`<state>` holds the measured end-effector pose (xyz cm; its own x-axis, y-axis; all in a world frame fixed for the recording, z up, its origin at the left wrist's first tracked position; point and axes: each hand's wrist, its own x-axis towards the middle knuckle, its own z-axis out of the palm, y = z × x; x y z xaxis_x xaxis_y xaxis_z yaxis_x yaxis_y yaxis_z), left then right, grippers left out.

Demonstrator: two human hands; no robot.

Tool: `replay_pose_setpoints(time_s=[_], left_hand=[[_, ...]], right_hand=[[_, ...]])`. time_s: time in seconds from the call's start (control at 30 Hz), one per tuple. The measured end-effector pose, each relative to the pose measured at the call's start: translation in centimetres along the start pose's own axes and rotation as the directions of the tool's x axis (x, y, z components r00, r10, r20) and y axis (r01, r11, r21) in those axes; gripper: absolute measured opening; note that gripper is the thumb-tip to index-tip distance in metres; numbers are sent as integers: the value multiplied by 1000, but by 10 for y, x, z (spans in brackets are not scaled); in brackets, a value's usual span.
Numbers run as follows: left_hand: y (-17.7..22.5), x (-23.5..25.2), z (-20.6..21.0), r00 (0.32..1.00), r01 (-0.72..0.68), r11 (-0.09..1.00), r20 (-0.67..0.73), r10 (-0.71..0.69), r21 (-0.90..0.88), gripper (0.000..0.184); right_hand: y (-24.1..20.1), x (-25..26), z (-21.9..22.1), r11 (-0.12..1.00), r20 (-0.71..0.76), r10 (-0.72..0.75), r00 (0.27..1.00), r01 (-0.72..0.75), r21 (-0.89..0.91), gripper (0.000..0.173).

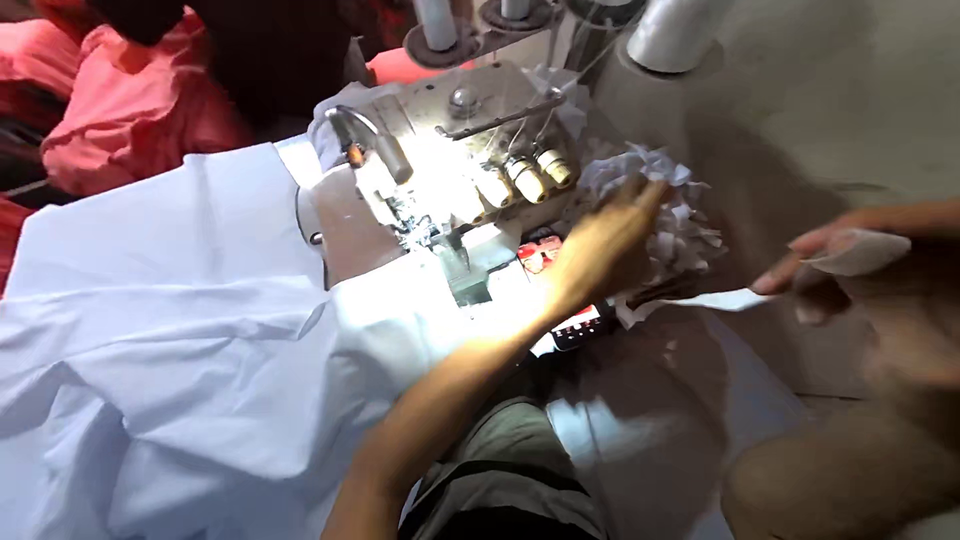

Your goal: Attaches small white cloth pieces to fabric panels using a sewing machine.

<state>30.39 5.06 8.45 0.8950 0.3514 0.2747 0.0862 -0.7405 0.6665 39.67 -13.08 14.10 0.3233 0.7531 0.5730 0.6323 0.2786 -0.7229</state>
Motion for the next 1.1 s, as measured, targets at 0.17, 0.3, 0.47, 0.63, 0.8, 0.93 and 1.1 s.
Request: replay_pose_setpoints(time_s=[0.17,0.3,0.47,0.63,0.8,0.93,1.1], left_hand=[[19,-98,-33,965,-258,761,-130,226,-595,45],[26,-190,-68,991,-118,705,-133,34,-700,59],[12,-237,-79,945,-29,849,-292,-149,-528,45],[-5,-249,-93,819,-19,931,-539,-195,-365,9],[-27,-235,-114,785,117,968,-577,-227,-222,8],[-58,-205,-135,856,205,976,-470,-215,-73,5],[-70,-184,-136,908,249,956,-382,-174,155,6]], right_hand=[[-21,-11,39,997,237,68,969,-72,6,18],[-30,-20,102,985,369,39,928,-98,142,16],[-41,-35,167,955,408,60,911,-171,242,13],[-49,-41,203,926,393,103,914,-232,296,17],[-40,-52,218,831,437,119,892,-330,448,16],[-29,-71,225,792,361,269,893,-418,444,26],[0,-93,236,827,283,391,876,-470,310,22]])
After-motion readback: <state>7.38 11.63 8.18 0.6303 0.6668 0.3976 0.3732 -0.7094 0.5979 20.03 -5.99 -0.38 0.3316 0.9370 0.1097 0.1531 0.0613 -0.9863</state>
